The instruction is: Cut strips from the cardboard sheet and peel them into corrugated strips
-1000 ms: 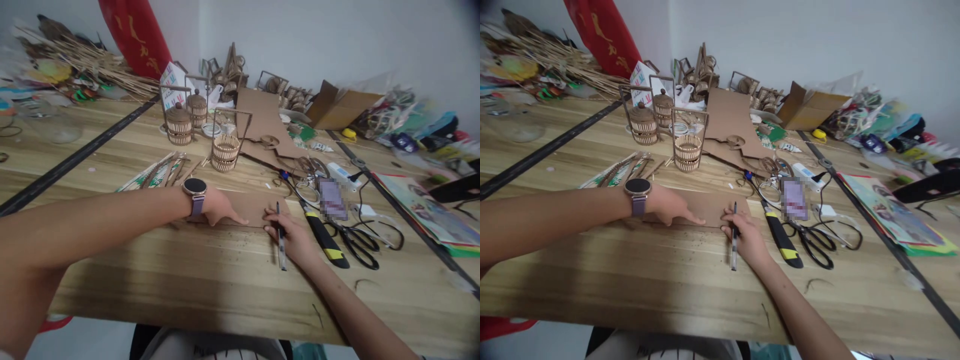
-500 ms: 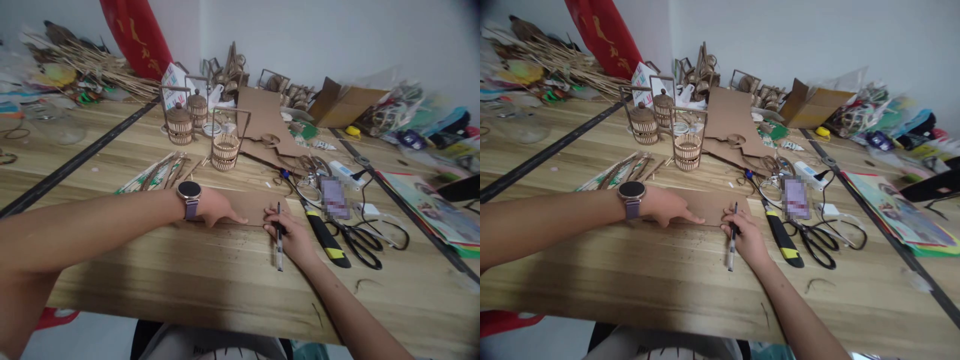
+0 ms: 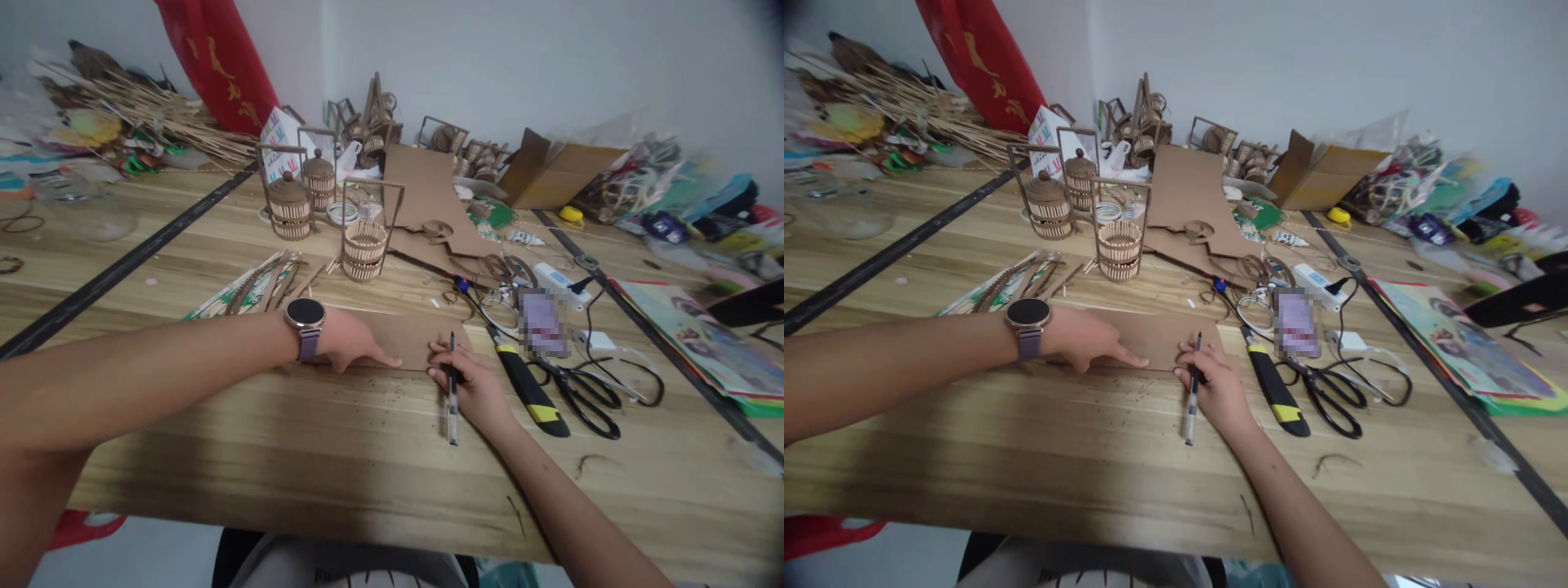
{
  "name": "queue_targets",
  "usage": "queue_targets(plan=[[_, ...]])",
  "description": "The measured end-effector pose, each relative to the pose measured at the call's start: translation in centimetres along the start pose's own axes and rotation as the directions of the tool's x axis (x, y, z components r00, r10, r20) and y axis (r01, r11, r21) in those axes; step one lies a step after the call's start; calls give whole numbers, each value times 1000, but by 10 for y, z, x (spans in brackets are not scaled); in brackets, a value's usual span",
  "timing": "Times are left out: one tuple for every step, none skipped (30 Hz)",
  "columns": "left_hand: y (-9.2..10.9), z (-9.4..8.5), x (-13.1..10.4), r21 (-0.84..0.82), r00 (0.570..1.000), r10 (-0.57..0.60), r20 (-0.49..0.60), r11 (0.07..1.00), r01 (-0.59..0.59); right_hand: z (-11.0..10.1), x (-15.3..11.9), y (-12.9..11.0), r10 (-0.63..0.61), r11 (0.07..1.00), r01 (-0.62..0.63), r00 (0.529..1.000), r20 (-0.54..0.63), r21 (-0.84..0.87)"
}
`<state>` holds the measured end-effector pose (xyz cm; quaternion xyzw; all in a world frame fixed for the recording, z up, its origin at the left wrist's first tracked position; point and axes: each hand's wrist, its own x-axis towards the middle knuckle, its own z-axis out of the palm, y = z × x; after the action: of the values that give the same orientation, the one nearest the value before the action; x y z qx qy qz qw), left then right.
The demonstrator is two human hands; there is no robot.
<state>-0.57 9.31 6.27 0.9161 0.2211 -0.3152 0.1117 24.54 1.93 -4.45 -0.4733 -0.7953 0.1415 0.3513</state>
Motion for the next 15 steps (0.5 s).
queue_targets(plan=[[0, 0, 0, 4, 1000, -1, 3, 1000, 1, 0, 0, 0, 1, 1000, -1, 1000, 0, 1], [0, -1, 0, 5, 1000, -2, 6, 1000, 2, 0, 0, 0, 2, 1000, -2, 1000, -2, 0], [0, -2, 0, 3, 1000, -6, 13, 1000, 6, 0, 0, 0, 3, 1000, -3, 1000, -2, -1], [0, -3, 0, 1, 1000, -13, 21, 1000, 13, 0, 0, 1, 4, 1000, -4, 1000, -3, -5], [1, -4, 0, -1, 999, -22, 27, 1000, 22, 1, 0, 2, 6, 1000, -6, 1000, -2, -10], [1, -5, 0, -3, 999, -31, 32, 1000, 31, 1, 0, 2, 10, 1000, -10, 1000, -1, -17], [1, -6, 0, -6, 999, -40, 33, 999, 40, 2, 0, 2, 15, 1000, -15, 1000, -1, -22], [1, -6, 1, -9, 999, -45, 30, 999, 46, 2, 0, 2, 18, 1000, -18, 1000, -7, -20], [1, -6, 1, -11, 999, -49, 23, 999, 49, 1, -1, 1, 24, 1000, -24, 1000, -14, -8], [0, -6, 1, -14, 999, -47, 14, 999, 47, 0, -1, -1, 38, 999, -38, 999, -24, 8], [0, -6, 2, -20, 999, -41, 6, 999, 42, -3, -1, -4, 61, 998, -60, 997, -43, 20], [-2, -4, 2, -28, 999, -35, -1, 999, 35, -6, -1, -8, 94, 995, -92, 993, -70, 24], [-3, -3, 3, -42, 999, -31, -9, 999, 30, -10, 0, -14, 130, 991, -129, 986, -100, 19], [-5, -1, 4, -75, 999, -30, -27, 997, 28, -15, 0, -21, 165, 986, -166, 977, -136, 2], [-7, 1, 5, -124, 997, -35, -63, 992, 27, -19, 1, -29, 190, 981, -194, 969, -157, -11]])
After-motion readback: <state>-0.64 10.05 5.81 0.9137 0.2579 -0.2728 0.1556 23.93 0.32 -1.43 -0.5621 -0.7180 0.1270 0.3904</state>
